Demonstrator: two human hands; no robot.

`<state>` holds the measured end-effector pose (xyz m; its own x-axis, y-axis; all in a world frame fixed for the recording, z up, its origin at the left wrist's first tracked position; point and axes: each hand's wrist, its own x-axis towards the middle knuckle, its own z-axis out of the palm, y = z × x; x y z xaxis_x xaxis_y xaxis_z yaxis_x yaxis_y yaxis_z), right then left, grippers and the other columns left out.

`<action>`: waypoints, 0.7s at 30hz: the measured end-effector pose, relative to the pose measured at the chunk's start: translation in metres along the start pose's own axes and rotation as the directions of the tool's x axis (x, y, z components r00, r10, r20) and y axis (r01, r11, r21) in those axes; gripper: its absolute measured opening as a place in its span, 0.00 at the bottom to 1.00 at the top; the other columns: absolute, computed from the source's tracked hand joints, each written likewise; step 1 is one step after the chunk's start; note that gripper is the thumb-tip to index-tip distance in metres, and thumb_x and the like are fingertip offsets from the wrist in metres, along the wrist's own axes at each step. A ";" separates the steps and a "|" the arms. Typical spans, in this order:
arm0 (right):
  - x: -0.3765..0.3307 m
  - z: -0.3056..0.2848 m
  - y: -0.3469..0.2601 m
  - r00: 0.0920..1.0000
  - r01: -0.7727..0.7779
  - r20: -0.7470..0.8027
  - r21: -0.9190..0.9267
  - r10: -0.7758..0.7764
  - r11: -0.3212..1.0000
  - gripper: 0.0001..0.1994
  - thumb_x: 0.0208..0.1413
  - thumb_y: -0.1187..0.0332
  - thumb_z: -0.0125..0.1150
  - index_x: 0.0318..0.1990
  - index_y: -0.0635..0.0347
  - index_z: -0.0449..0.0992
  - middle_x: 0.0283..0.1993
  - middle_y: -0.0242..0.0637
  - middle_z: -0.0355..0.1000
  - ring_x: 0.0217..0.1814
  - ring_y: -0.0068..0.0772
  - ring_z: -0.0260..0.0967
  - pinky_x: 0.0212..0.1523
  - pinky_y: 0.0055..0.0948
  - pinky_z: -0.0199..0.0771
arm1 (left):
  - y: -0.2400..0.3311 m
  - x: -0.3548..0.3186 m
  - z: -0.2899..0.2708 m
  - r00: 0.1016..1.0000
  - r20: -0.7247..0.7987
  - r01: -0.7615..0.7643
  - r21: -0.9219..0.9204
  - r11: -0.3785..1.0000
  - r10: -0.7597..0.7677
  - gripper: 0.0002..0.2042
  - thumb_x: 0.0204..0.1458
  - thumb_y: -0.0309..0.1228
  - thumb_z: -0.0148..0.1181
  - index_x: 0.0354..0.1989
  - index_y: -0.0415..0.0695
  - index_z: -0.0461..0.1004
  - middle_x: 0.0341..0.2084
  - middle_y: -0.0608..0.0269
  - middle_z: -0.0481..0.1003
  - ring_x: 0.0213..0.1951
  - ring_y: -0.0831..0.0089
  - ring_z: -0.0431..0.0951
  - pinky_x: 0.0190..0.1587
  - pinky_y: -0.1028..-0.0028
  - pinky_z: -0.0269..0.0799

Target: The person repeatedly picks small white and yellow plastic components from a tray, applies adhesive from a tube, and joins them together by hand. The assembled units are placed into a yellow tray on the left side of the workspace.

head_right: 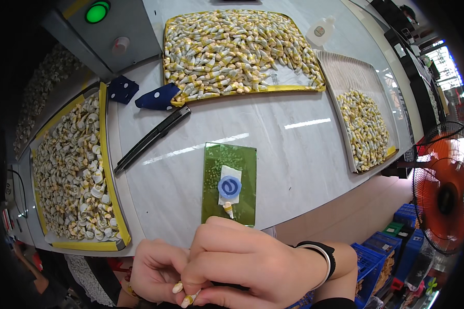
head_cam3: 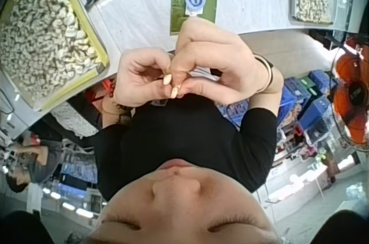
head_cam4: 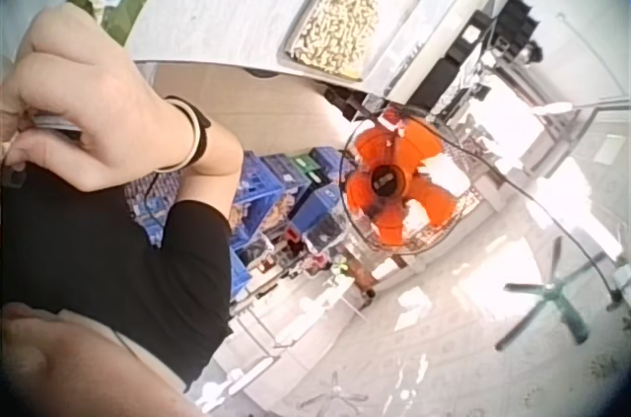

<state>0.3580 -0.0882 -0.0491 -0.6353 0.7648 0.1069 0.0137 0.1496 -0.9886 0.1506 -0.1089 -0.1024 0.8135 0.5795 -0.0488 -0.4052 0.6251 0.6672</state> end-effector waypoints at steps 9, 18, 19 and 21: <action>-0.003 0.004 0.004 0.998 -0.009 -0.055 0.039 0.011 0.999 0.07 0.43 0.74 0.68 0.32 0.60 0.77 0.30 0.33 0.67 0.30 0.31 0.64 0.29 0.27 0.63 | 0.004 0.001 0.005 0.992 -0.081 -0.099 -0.038 0.994 0.096 0.09 0.49 0.19 0.60 0.39 0.32 0.71 0.33 0.59 0.76 0.38 0.77 0.75 0.43 0.78 0.70; -0.007 0.008 0.016 0.993 0.080 -0.106 0.194 -0.060 0.978 0.09 0.43 0.75 0.68 0.33 0.60 0.76 0.31 0.33 0.67 0.31 0.32 0.64 0.31 0.27 0.63 | -0.002 0.002 0.005 0.988 -0.077 -0.139 -0.061 0.988 0.134 0.11 0.49 0.20 0.60 0.40 0.30 0.71 0.33 0.59 0.75 0.38 0.76 0.75 0.43 0.77 0.70; -0.008 0.008 0.016 0.994 0.067 -0.097 0.192 -0.049 0.979 0.09 0.43 0.75 0.68 0.33 0.60 0.76 0.31 0.33 0.67 0.31 0.32 0.64 0.31 0.27 0.63 | -0.003 0.002 0.005 0.987 -0.071 -0.146 -0.062 0.987 0.141 0.11 0.49 0.20 0.60 0.40 0.30 0.71 0.33 0.58 0.75 0.38 0.76 0.75 0.43 0.77 0.70; -0.006 0.007 0.014 0.994 0.063 -0.095 0.190 -0.046 0.980 0.09 0.43 0.75 0.69 0.33 0.60 0.76 0.31 0.33 0.67 0.31 0.32 0.64 0.31 0.27 0.63 | -0.003 0.003 0.002 0.989 -0.053 -0.142 -0.081 0.987 0.138 0.11 0.49 0.20 0.60 0.41 0.30 0.71 0.34 0.58 0.75 0.38 0.76 0.75 0.43 0.77 0.70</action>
<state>0.3560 -0.0952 -0.0638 -0.5587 0.8135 0.1614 -0.1732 0.0759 -0.9820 0.1553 -0.1103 -0.1030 0.7270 0.6867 0.0045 -0.5489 0.5772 0.6046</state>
